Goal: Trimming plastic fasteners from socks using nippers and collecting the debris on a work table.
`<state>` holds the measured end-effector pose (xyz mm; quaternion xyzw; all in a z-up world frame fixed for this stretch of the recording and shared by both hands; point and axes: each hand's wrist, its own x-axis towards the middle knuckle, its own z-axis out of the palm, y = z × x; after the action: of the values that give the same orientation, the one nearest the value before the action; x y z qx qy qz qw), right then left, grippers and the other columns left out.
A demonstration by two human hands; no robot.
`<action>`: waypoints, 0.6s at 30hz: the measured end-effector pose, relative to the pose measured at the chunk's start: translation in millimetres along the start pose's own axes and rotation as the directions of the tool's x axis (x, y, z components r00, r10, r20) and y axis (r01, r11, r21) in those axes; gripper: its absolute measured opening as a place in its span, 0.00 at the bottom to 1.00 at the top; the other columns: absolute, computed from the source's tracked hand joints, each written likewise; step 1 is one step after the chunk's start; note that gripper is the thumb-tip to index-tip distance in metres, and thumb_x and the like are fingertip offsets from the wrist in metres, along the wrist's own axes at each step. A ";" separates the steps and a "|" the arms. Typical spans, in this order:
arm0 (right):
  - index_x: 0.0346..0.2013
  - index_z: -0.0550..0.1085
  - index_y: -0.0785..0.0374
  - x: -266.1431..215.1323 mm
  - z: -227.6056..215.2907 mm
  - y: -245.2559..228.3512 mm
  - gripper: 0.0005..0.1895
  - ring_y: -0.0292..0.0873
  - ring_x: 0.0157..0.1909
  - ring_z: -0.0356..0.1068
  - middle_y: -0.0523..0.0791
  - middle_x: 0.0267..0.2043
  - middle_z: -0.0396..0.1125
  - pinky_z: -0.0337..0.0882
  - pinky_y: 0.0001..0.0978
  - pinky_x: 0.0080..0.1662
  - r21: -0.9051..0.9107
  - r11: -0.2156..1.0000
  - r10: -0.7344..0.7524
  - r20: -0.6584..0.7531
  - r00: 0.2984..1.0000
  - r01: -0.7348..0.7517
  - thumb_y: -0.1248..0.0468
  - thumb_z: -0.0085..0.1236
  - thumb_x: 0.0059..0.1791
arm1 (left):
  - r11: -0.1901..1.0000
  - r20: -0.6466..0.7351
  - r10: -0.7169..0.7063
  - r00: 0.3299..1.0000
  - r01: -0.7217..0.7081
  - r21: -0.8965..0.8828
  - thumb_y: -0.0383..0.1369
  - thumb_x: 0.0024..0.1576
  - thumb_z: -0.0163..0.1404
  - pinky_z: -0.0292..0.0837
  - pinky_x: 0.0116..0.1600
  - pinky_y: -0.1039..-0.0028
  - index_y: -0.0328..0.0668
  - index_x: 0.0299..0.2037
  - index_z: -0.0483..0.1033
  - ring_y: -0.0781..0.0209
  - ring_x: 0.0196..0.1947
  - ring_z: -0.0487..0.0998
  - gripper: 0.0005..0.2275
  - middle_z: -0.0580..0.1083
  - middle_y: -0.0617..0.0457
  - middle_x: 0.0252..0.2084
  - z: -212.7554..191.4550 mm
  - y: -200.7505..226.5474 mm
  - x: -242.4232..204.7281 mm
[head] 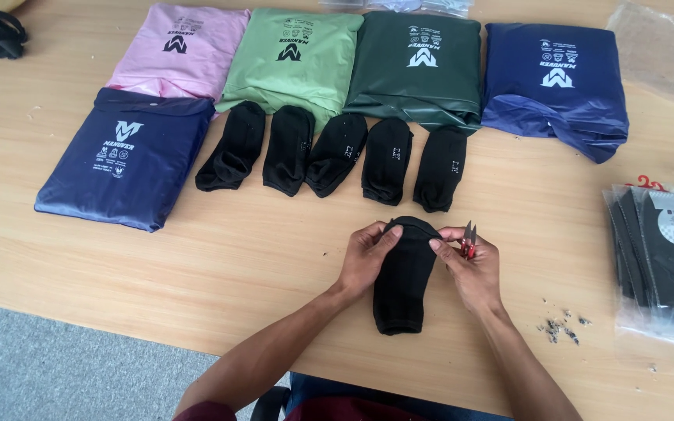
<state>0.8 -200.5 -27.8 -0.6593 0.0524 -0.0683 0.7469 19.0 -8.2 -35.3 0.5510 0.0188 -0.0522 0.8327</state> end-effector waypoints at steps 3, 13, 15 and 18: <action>0.40 0.79 0.68 4.6 -2.2 3.3 0.08 0.25 0.14 0.54 0.45 0.27 0.66 0.53 0.17 0.16 0.005 1.000 -0.014 -0.022 1.000 0.014 0.72 0.67 0.47 | 1.000 -0.006 0.000 1.000 0.000 0.024 0.32 0.60 0.58 0.73 0.28 0.84 0.40 0.32 0.79 0.71 0.24 0.76 0.06 0.75 0.51 0.23 -8.4 -13.3 5.8; 0.39 0.78 0.69 -1.2 4.6 -2.0 0.07 0.24 0.14 0.53 0.44 0.26 0.63 0.51 0.16 0.16 0.035 0.998 -0.051 -0.028 0.998 0.052 0.73 0.66 0.47 | 1.000 0.033 0.027 0.999 -0.027 -0.005 0.34 0.63 0.54 0.69 0.24 0.85 0.43 0.27 0.77 0.73 0.20 0.72 0.11 0.69 0.56 0.18 1.2 -0.1 18.7; 0.39 0.78 0.69 -1.3 4.6 -1.2 0.08 0.25 0.14 0.53 0.44 0.27 0.64 0.51 0.16 0.16 0.054 0.998 -0.043 -0.022 0.999 0.044 0.73 0.67 0.47 | 1.000 0.046 0.017 0.999 -0.016 -0.023 0.35 0.65 0.51 0.68 0.25 0.86 0.44 0.26 0.75 0.75 0.21 0.72 0.13 0.70 0.57 0.18 -2.2 -8.3 24.9; 0.38 0.77 0.70 -2.0 5.3 -10.8 0.06 0.25 0.14 0.52 0.44 0.26 0.62 0.50 0.16 0.16 0.044 0.998 -0.050 -0.034 0.998 0.052 0.73 0.66 0.47 | 0.994 0.105 -0.038 0.994 0.048 -0.098 0.36 0.59 0.58 0.71 0.25 0.85 0.43 0.27 0.77 0.73 0.20 0.74 0.10 0.72 0.56 0.18 40.7 79.7 -17.2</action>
<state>-0.6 -196.3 -16.5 -0.6421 0.0463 -0.0995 0.7587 9.4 -13.6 55.2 0.5047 -0.0097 -0.0974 0.8577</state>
